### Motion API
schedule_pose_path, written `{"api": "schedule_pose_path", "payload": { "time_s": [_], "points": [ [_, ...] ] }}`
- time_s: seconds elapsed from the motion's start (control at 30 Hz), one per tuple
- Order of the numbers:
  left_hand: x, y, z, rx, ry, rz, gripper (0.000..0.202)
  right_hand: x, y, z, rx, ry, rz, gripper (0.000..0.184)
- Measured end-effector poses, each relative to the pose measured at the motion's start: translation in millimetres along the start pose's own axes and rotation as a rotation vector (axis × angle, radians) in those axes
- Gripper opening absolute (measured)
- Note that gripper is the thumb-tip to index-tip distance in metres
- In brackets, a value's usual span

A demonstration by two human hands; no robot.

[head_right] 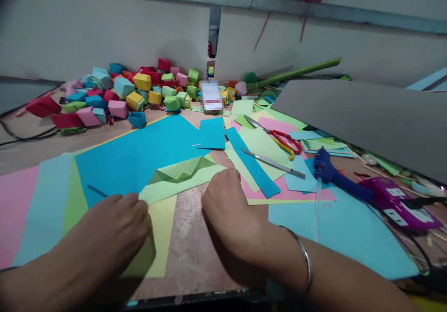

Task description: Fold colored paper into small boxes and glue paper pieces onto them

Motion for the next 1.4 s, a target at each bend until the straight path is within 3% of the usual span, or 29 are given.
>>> {"api": "schedule_pose_path", "payload": {
  "time_s": [0.2,0.4,0.47,0.6,0.8,1.0,1.2,1.37,1.4],
  "points": [
    [-8.4,24,21,-0.114,-0.330,-0.027,0.025,-2,-7,3,-0.031,0.032,0.104,0.023],
    [8.3,37,33,-0.142,-0.422,-0.192,0.017,-9,-21,5,0.019,0.093,0.263,0.021],
    [9.8,38,34,-0.130,-0.449,-0.225,0.016,-13,-23,7,0.075,0.049,0.309,0.020],
    [9.0,38,35,-0.089,-0.468,-0.274,0.014,-24,-23,13,0.115,-0.171,0.370,0.020],
    [8.2,36,34,-0.046,-0.447,-0.300,0.019,-16,-12,18,-0.147,0.015,0.539,0.018],
    [8.3,34,34,-0.045,-0.431,-0.288,0.018,-15,-13,20,-0.074,-0.230,0.627,0.010],
    [9.3,34,34,-0.062,-0.422,-0.284,0.020,-8,-6,23,-0.154,-0.037,0.735,0.014],
    [10.0,35,34,-0.065,-0.434,-0.269,0.020,-9,-8,24,-0.145,-0.032,0.759,0.006],
    [9.8,36,34,-0.066,-0.438,-0.264,0.020,-10,-9,25,-0.142,-0.037,0.773,0.013]
  ]
}}
Point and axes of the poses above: each hand's wrist, its own z-axis towards the middle knuckle, its own x-axis out of the palm, y = z × x, the point moved 3 cm from there along z, towards the middle knuckle, and after that the axes turned 8 degrees about x, right-handed, at the moved point
